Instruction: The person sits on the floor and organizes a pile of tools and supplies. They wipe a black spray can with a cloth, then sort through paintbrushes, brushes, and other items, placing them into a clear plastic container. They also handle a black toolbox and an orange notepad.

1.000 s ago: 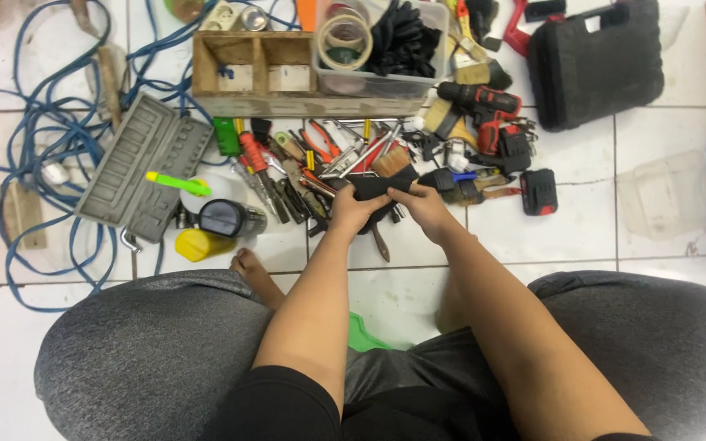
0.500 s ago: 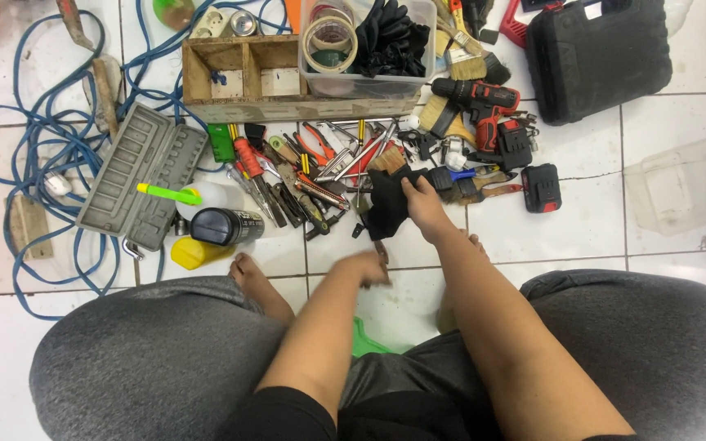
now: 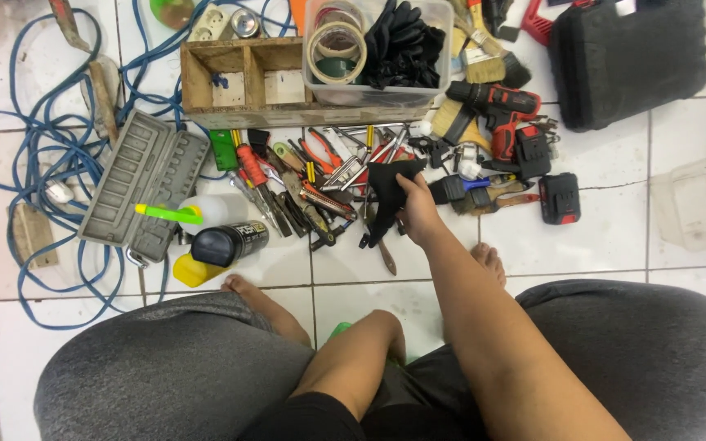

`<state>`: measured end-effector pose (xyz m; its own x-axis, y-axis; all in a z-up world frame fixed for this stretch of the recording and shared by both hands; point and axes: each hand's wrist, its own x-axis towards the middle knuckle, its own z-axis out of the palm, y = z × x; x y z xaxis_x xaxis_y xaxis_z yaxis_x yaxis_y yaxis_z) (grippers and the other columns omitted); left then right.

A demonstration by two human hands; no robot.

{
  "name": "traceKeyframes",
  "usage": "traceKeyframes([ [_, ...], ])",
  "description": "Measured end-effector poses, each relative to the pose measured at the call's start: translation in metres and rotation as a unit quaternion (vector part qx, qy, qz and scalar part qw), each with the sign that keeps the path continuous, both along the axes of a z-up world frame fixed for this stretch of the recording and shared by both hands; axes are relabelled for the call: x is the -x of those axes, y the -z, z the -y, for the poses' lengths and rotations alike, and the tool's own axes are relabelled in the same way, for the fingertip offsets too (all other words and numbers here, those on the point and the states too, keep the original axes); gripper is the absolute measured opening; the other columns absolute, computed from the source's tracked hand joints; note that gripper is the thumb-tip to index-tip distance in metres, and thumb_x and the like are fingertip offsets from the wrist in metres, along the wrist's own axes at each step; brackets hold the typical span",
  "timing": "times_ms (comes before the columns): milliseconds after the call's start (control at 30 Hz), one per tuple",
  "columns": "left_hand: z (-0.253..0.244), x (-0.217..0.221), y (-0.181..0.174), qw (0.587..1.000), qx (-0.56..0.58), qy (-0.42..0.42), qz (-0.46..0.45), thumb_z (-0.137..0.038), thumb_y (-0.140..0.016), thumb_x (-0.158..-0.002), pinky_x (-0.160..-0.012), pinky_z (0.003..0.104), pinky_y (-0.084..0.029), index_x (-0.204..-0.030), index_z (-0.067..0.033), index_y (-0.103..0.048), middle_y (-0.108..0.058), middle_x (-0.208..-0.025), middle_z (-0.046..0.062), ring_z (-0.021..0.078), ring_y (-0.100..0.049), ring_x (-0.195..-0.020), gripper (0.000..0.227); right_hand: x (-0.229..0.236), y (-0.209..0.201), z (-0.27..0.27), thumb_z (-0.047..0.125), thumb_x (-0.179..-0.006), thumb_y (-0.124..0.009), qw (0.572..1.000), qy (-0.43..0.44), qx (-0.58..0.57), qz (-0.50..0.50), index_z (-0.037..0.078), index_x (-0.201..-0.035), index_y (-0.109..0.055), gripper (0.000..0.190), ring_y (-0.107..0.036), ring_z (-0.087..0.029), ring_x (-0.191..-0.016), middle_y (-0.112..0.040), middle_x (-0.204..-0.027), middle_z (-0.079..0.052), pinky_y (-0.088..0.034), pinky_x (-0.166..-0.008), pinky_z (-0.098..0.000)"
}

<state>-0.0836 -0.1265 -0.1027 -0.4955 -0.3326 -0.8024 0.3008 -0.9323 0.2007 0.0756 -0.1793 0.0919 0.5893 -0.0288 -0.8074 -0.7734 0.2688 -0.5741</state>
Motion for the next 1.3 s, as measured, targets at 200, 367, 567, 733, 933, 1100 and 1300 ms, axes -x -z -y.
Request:
traceKeyframes([
  [200,-0.016,-0.044,0.004,0.999,-0.021,-0.029,0.028,-0.037,-0.060,-0.099,-0.109,0.056,-0.041,-0.144,-0.0102,-0.049,-0.049,-0.144,0.017,0.0367,-0.043,-0.138,0.053,-0.005,0.068,-0.002,0.019,-0.101,-0.056,0.999,0.040,-0.035,-0.008,0.020,-0.157,-0.031,0.062,-0.013,-0.043,-0.153,-0.017,-0.166,-0.022,-0.015,-0.124,-0.0604],
  [367,-0.026,-0.048,0.022,0.997,-0.035,-0.047,0.052,-0.034,-0.063,-0.097,-0.104,0.057,-0.045,-0.139,-0.0113,-0.055,-0.055,-0.138,0.017,0.0376,-0.048,-0.133,0.048,-0.030,0.065,0.004,0.018,-0.098,-0.059,0.995,0.051,-0.073,-0.039,0.027,-0.145,-0.044,0.050,-0.038,-0.030,-0.134,-0.043,-0.147,-0.010,-0.032,-0.105,-0.0439],
  [567,-0.042,0.017,0.045,0.993,-0.056,-0.068,0.073,-0.031,-0.067,-0.096,-0.098,0.057,-0.050,-0.133,-0.0126,-0.062,-0.061,-0.130,0.018,0.0386,-0.055,-0.126,0.042,-0.006,0.090,0.004,0.023,-0.104,-0.057,0.995,0.071,-0.074,0.016,0.029,-0.155,-0.035,0.057,-0.019,-0.038,-0.153,-0.024,-0.166,-0.016,-0.018,-0.122,-0.0568],
  [733,-0.057,-0.022,0.050,0.981,-0.059,-0.087,0.164,-0.028,-0.070,-0.094,-0.093,0.058,-0.054,-0.128,-0.0137,-0.067,-0.067,-0.123,0.018,0.0395,-0.060,-0.121,0.036,0.010,0.085,0.009,0.022,-0.104,-0.055,0.995,0.072,-0.062,0.036,0.024,-0.155,-0.036,0.055,-0.025,-0.040,-0.150,-0.029,-0.163,-0.020,-0.026,-0.120,-0.0569],
  [933,-0.091,-0.068,0.020,0.875,-0.135,-0.138,0.444,-0.029,-0.065,-0.090,-0.093,0.052,-0.057,-0.118,-0.0109,-0.073,-0.073,-0.112,0.018,0.0352,-0.067,-0.115,0.034,0.018,0.109,0.017,0.021,-0.106,-0.053,0.993,0.069,-0.039,0.084,0.026,-0.155,-0.034,0.053,-0.028,-0.043,-0.148,-0.030,-0.161,-0.021,-0.027,-0.119,-0.0599],
  [1100,-0.117,-0.110,-0.054,0.700,-0.151,-0.499,0.487,-0.044,-0.058,-0.088,-0.101,0.043,-0.050,-0.117,-0.0188,-0.074,-0.072,-0.119,0.008,0.0290,-0.063,-0.122,0.041,0.021,0.041,0.003,0.019,-0.105,-0.051,0.995,-0.031,-0.009,0.094,0.023,-0.158,-0.032,0.056,-0.025,-0.039,-0.150,-0.032,-0.162,-0.019,-0.023,-0.120,-0.0591],
  [1300,-0.086,-0.108,-0.154,0.631,-0.010,-0.721,0.286,-0.049,-0.065,-0.095,-0.110,0.046,-0.045,-0.144,0.0005,-0.051,-0.049,-0.149,0.026,0.0401,-0.045,-0.140,0.071,0.036,-0.014,-0.006,0.019,-0.105,-0.050,0.996,-0.025,-0.014,0.085,0.024,-0.158,-0.030,0.058,-0.021,-0.035,-0.152,-0.029,-0.164,-0.015,-0.019,-0.122,-0.0569],
])
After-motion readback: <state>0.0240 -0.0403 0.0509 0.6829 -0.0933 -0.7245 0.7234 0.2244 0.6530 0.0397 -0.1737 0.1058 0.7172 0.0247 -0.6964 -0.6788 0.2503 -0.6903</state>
